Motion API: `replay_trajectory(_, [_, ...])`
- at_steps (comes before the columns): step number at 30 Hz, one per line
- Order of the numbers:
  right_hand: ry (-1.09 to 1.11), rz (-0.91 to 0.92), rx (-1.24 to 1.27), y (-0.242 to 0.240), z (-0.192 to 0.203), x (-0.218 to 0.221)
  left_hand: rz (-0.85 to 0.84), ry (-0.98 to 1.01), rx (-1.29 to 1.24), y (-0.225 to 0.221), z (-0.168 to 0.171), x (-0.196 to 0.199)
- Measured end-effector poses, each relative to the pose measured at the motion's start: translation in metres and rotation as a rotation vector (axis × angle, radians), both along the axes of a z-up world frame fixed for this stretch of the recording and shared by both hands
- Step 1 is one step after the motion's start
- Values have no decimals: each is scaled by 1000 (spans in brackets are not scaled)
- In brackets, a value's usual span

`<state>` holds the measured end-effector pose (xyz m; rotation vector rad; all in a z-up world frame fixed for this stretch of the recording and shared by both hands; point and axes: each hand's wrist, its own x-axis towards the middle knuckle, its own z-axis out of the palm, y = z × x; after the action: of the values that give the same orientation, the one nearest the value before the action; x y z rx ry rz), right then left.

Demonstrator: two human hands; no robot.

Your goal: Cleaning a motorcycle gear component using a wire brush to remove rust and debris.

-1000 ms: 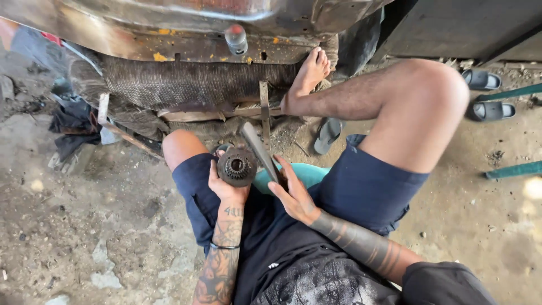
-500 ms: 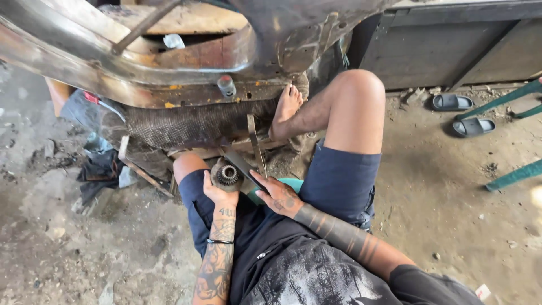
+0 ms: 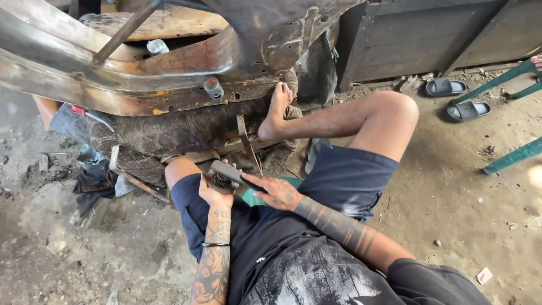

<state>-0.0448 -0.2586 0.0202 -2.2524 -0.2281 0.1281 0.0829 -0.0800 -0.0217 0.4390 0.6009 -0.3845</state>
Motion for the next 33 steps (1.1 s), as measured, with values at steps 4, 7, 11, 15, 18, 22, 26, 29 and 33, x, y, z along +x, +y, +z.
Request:
replay_trajectory(4, [90,-100,172,-21,-33,18,40,-74,-36,16,-41,5])
replay_trajectory(7, [74,-210,280,-30,-33,21,45,-78,6,15,-11,-5])
replay_trajectory(11, [50,-58,379,-14,0,6,124,38,80,23,-23,-7])
replay_trajectory(15, [129,29,425,-2,11,3,79,7,129,7,25,-16])
replay_trajectory(18, [103,-10,285,-17,-48,28,57,66,109,13,12,-15])
replay_trajectory(22, [230,-82,344,-21,9,20,55,90,109,1,37,-18])
replay_trajectory(26, [358,-34,348,-21,-10,24,59,71,153,-4,18,-19])
replay_trajectory(29, [489,-35,313,-21,-29,26,59,21,155,-9,20,-26])
replay_trajectory(33, [412,-81,271,-32,-43,30,63,-4,127,-9,22,-20])
